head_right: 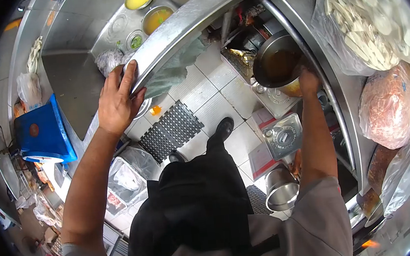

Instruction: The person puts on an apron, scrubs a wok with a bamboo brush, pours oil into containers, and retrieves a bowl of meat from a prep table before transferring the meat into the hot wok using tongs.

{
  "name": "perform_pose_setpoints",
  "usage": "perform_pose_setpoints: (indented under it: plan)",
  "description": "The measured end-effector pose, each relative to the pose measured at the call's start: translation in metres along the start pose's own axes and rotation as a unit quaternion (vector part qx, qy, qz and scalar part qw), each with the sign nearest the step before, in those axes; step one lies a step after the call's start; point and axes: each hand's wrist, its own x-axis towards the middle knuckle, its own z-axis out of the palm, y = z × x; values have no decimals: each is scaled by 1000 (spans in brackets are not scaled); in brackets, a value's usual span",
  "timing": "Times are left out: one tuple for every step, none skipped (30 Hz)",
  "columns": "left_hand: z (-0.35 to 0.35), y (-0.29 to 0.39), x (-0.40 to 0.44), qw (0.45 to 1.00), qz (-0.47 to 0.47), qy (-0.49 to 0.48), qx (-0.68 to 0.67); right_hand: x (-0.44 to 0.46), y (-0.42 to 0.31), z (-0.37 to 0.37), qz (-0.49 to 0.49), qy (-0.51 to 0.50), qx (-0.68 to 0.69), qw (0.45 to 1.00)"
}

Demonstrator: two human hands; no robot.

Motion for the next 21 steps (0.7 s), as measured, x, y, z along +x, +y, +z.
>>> perform_pose_setpoints:
  plan:
    - [0,0,0,1000,2,1,-4,2,1,3,-3,0,-1,1000]
    - [0,0,-1,1000,-2,1,-4,6,5,11,-7,27,-9,1000]
    - [0,0,-1,1000,-3,-2,-11,10,6,19,-10,56,-15,998]
    - [-1,0,0,1000,-2,-5,-18,12,4,23,-11,57,-15,998]
    - [-1,0,0,1000,-3,-3,-18,15,2,27,-15,128,-12,992]
    - [0,0,1,1000,-2,-2,-16,19,3,30,-19,198,-8,980]
    - [0,0,0,1000,-2,-3,-13,20,0,22,-21,197,-8,980]
    - [-1,0,-1,1000,-3,-6,-14,22,-5,9,-18,99,-45,994]
    - [-1,0,-1,1000,-2,-8,-15,23,-12,-4,-15,2,-83,996]
    - [-1,0,0,1000,-2,-8,-17,30,-6,9,-17,2,-84,996]
    - [-1,-1,0,1000,-5,-8,-17,44,9,39,-27,44,-75,996]
    - [0,-2,0,1000,-3,-6,-18,53,19,62,-35,85,-66,994]
    - [0,-2,-1,1000,-2,-5,-20,60,22,71,-38,85,-67,993]
    - [1,-3,0,1000,-5,-4,-20,66,23,75,-33,73,-50,996]
    - [1,-3,0,1000,-3,-4,-23,70,23,79,-29,60,-33,997]
    - [1,-4,-1,1000,-2,-5,-27,67,13,63,-32,60,-33,997]
    - [1,-3,-2,1000,-5,-6,-27,59,-4,29,16,23,15,999]
    - [0,-3,-1,1000,-7,-10,-21,55,-18,3,65,-13,63,996]
    - [-1,-2,-1,1000,-9,-15,-16,54,-23,-2,64,-12,63,996]
    - [-1,-2,-1,1000,-10,-15,-15,53,-27,-7,69,-7,92,993]
    - [-1,-2,0,1000,-10,-18,-13,53,-31,-12,74,-1,122,990]
